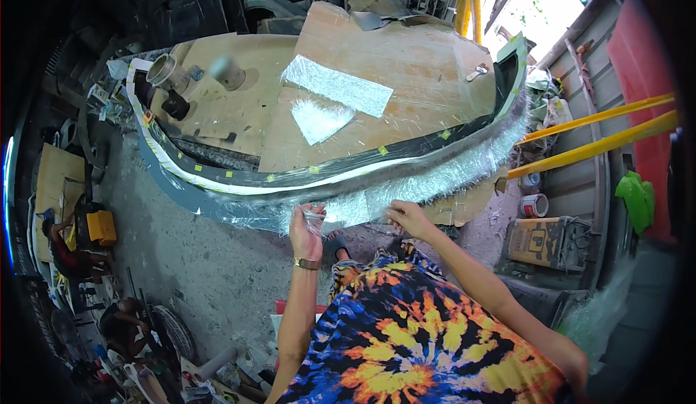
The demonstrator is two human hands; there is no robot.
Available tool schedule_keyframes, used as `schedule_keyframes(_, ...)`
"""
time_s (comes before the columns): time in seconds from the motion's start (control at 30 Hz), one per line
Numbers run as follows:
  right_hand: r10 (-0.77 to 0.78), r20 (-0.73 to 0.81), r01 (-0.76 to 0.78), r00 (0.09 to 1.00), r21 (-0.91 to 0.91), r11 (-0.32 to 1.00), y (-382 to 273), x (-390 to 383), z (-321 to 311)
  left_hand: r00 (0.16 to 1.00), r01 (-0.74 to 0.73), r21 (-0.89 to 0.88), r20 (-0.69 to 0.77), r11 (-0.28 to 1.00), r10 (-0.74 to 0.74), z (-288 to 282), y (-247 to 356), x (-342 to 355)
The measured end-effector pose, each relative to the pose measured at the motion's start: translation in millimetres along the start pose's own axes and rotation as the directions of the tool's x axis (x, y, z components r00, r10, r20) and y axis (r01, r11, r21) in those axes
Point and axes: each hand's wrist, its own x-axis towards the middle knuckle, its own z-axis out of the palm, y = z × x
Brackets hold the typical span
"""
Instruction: The person lays pieces of fiberglass matting onto a curved vehicle mold by hand, pressing and smoothing the material along the surface.
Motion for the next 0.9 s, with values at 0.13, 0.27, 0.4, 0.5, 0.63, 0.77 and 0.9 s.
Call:
schedule_keyframes(0.13, -0.145, 0.022, 0.140, 0.989, -0.436, 0.889, -20, 52, 25, 0.995, 0.059, 0.072, 0.075, 0.996, -0.064, -15, 6, -1)
schedule_keyframes(0.27, -0.320, -0.154, 0.110, 0.935, -0.731, 0.673, -1, 79, 42, 0.975, 0.207, 0.059, 0.075, 0.977, -0.211, -18, 0, 2)
schedule_keyframes(0.4, -0.357, -0.449, -0.061, 0.819, -0.688, 0.723, -11, 56, 47, 0.959, 0.271, 0.068, 0.067, 0.960, -0.275, -25, 18, 3)
schedule_keyframes(0.5, -0.388, -0.501, -0.014, 0.774, -0.626, 0.780, -18, 33, 49, 0.936, 0.319, 0.130, 0.113, 0.939, -0.334, -33, 30, 9)
schedule_keyframes(0.63, 0.074, -0.177, -0.037, 0.981, 0.201, 0.979, -17, 55, 63, 0.919, 0.361, 0.073, 0.143, 0.930, -0.368, -36, 37, 21)
schedule_keyframes(0.77, 0.238, -0.220, -0.061, 0.946, 0.601, 0.797, -5, 73, 53, 0.883, 0.391, 0.128, 0.227, 0.911, -0.411, -40, 40, 28)
schedule_keyframes(0.9, 0.191, -0.121, -0.083, 0.974, 0.593, 0.801, -28, 48, 67, 0.872, 0.365, 0.112, 0.308, 0.924, -0.381, -39, 38, 25)
